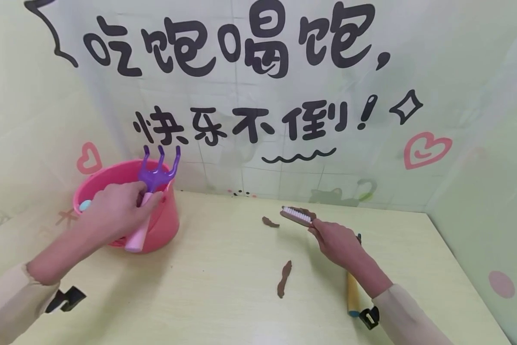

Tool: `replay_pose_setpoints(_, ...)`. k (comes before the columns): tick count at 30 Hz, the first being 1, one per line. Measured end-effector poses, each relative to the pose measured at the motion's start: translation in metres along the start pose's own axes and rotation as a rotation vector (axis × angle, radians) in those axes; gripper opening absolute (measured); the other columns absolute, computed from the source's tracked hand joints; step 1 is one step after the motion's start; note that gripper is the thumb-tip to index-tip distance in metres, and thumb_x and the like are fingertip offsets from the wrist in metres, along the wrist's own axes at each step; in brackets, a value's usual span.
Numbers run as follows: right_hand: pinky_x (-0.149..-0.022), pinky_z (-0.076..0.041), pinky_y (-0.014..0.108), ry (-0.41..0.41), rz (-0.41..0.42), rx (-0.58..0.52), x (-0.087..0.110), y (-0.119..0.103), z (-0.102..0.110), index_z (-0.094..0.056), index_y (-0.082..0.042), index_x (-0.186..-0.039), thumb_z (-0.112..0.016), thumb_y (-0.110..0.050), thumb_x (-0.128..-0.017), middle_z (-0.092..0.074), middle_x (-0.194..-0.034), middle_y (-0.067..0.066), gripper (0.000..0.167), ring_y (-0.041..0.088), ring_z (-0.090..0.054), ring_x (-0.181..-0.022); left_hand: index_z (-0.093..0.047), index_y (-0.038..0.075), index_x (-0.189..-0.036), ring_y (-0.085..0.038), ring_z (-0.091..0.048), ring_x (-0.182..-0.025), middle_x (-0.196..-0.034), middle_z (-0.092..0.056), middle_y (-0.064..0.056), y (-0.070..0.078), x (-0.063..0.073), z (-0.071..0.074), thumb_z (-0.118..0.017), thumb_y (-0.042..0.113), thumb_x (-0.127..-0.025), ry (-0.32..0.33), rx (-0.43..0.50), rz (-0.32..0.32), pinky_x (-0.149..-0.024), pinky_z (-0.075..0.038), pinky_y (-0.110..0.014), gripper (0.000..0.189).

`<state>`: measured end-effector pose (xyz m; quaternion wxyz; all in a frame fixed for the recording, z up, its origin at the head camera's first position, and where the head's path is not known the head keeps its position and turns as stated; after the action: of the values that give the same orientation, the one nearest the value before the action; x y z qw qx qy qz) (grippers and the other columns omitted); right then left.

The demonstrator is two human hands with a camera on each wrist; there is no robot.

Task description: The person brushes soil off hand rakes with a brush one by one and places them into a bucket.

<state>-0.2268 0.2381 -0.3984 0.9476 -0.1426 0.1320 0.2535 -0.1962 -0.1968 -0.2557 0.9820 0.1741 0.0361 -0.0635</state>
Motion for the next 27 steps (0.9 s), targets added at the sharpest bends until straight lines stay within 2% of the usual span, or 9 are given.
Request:
replay_pose_setpoints(5,-0.05,-0.046,0.038,0.003,0.003,0.002,0.001,0.001,0.0,-0.06,-0.008,-0.1,-0.07,-0.013,-0.097,-0.067,-0.082,0.006,0.012,0.017,-0.051,-0.06,-0.049,0.006,-0.081,-0.021,-0.054,-0.048,-0.061,-0.052,-0.006,-0.014,-0.007,0.013,-0.058,0.034,-0.1,-0.014,-0.031,-0.018,-0.047,-0.046,-0.032,0.036)
replay_pose_setpoints(13,-0.052,-0.047,0.038,0.0,0.011,0.002,0.002,0.002,0.002,-0.06,-0.006,-0.101,-0.069,-0.013,-0.097,-0.067,-0.082,0.006,0.012,0.016,-0.053,-0.06,-0.049,0.007,-0.077,-0.02,-0.053,-0.052,-0.061,-0.05,-0.004,-0.029,-0.016,0.026,-0.06,0.03,-0.099,-0.045,-0.073,-0.034,-0.05,-0.044,-0.033,0.033)
replay_pose_setpoints(21,-0.051,-0.046,0.037,-0.011,0.002,-0.004,0.002,0.001,0.003,-0.06,-0.007,-0.099,-0.069,-0.013,-0.097,-0.066,-0.081,0.005,0.011,0.016,-0.051,-0.06,-0.051,0.001,-0.083,-0.022,-0.056,-0.054,-0.068,-0.053,-0.009,-0.035,-0.023,0.038,-0.058,0.028,-0.1,-0.076,-0.006,-0.011,-0.048,-0.048,-0.034,0.033)
replay_pose_setpoints(27,-0.052,-0.046,0.038,-0.026,0.003,-0.002,0.003,0.0,0.003,-0.06,-0.007,-0.098,-0.069,-0.013,-0.097,-0.065,-0.079,0.004,0.011,0.016,-0.05,-0.059,-0.052,-0.001,-0.086,-0.023,-0.058,-0.057,-0.07,-0.055,-0.01,-0.05,-0.031,0.045,-0.057,0.031,-0.101,-0.126,-0.003,0.007,-0.05,-0.051,-0.035,0.035)
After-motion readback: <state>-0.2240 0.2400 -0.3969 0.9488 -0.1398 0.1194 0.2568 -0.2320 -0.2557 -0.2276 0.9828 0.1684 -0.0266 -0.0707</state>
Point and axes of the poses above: each hand's wrist, its own x-axis away from the middle knuckle, its own z-axis out of the back of the hand, y = z × x, the point moved 3 cm from there along -x, towards the middle knuckle
